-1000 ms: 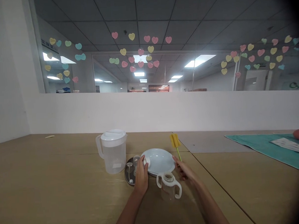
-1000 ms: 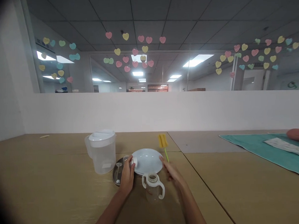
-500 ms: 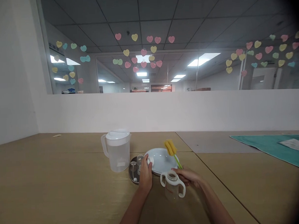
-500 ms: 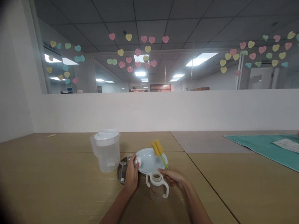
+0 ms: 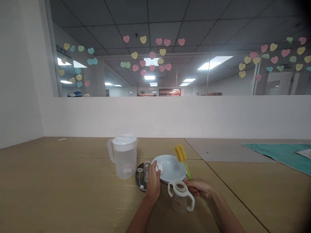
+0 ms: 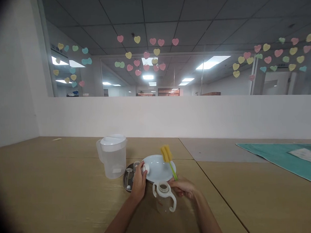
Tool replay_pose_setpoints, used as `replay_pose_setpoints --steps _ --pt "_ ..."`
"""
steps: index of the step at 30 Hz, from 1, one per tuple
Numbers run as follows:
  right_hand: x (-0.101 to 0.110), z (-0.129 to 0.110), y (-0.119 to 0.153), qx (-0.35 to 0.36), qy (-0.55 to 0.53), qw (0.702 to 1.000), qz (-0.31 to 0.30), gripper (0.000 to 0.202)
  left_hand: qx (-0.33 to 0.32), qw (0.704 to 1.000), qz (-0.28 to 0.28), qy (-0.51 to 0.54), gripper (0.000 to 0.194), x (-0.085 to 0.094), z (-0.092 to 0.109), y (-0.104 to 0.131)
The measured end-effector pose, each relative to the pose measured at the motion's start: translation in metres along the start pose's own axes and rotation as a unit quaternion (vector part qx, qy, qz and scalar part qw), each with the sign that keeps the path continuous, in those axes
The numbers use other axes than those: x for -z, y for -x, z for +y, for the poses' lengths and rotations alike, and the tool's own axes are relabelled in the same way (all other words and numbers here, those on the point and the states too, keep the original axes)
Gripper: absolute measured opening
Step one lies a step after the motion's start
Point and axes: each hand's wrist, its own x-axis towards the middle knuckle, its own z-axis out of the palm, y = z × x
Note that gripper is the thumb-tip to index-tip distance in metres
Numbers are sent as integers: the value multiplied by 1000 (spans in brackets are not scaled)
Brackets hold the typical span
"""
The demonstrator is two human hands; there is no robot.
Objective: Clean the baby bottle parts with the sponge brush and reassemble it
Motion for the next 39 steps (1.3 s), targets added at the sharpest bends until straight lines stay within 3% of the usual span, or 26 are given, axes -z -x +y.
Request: replay_pose_setpoints --steps 5,12,15,20,25,32,34,39 --pt "-5 -2 1 -7 19 996 -81 43 -9 1000 -6 -12 40 0 0 1" --pt "-7 -6 2 -16 91 993 -68 21 -30 998 33 -54 40 3 3 0" --pt "-6 -1 4 -19 95 995 -18 17 -48 995 44 -82 40 4 2 -1" --pt "-1 21 37 4 129 980 152 23 -43 990 80 -108 38 4 1 -2" --pt "-5 42 67 13 226 953 201 17 -27 991 95 -91 39 6 3 -3" --pt "-23 46 59 -30 295 914 279 9 18 986 162 -40 38 12 -3 -4" --pt "-23 42 61 -19 283 922 266 10 37 981 189 -15 38 15 -5 -6" --pt "-2 39 85 37 181 970 157 24 65 971 229 36 41 19 -11 -9"
